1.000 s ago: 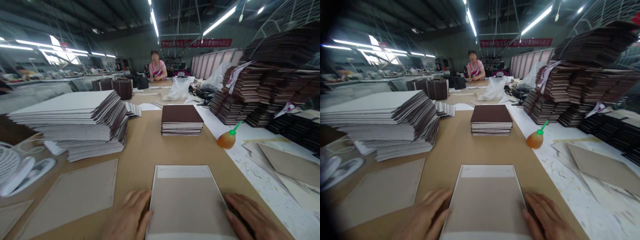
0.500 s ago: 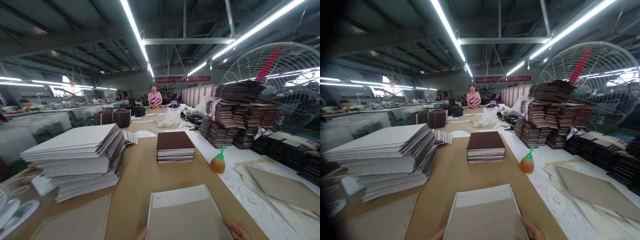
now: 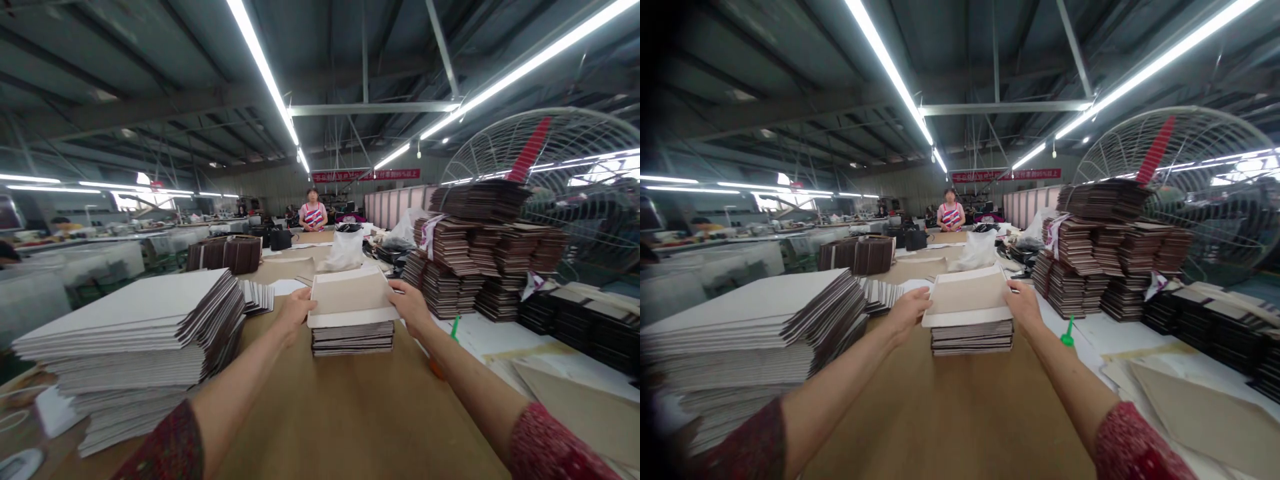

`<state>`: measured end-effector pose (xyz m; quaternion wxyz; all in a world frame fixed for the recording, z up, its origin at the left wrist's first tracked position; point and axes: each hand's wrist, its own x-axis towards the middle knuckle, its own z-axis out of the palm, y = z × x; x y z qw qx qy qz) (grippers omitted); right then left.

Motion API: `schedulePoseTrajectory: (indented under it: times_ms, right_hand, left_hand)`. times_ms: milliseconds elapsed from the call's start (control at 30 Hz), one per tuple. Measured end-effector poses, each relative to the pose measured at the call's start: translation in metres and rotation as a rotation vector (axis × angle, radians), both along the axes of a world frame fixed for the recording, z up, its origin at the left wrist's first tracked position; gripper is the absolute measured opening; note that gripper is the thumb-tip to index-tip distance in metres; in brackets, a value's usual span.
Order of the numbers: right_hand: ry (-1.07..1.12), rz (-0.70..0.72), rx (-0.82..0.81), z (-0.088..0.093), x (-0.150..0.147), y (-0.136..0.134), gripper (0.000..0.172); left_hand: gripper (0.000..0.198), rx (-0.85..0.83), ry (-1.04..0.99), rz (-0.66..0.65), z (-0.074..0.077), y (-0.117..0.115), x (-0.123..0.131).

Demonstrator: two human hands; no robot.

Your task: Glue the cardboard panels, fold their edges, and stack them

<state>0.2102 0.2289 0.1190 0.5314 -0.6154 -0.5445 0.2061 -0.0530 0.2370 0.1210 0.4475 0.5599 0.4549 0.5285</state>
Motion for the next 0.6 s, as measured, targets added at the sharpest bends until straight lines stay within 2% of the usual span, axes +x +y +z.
schedulePoseTrajectory:
  times_ms: [100, 200, 400, 600]
  right_hand:
    - [-0.007, 0.01, -0.029, -0.02, 0.002, 0.045, 0.028]
    - [-0.05, 0.011, -0.055, -0.039, 0.008, 0.071, 0.028]
    - [-0.178, -0.01, -0.13, -0.063, 0.015, 0.096, 0.027]
    - [-0.301, -0.035, -0.202, -0.069, 0.013, 0.101, 0.029]
  left_hand:
    - [0.036, -0.087, 0.022, 0.027, -0.019, 0.042, 0.0]
    - [0.035, -0.115, 0.039, 0.023, -0.038, 0.063, 0.002]
    - [0.03, -0.083, 0.046, -0.039, -0.058, 0.079, 0.011]
    - [0.031, -0.09, 0.143, 0.082, -0.071, 0.083, 0.014]
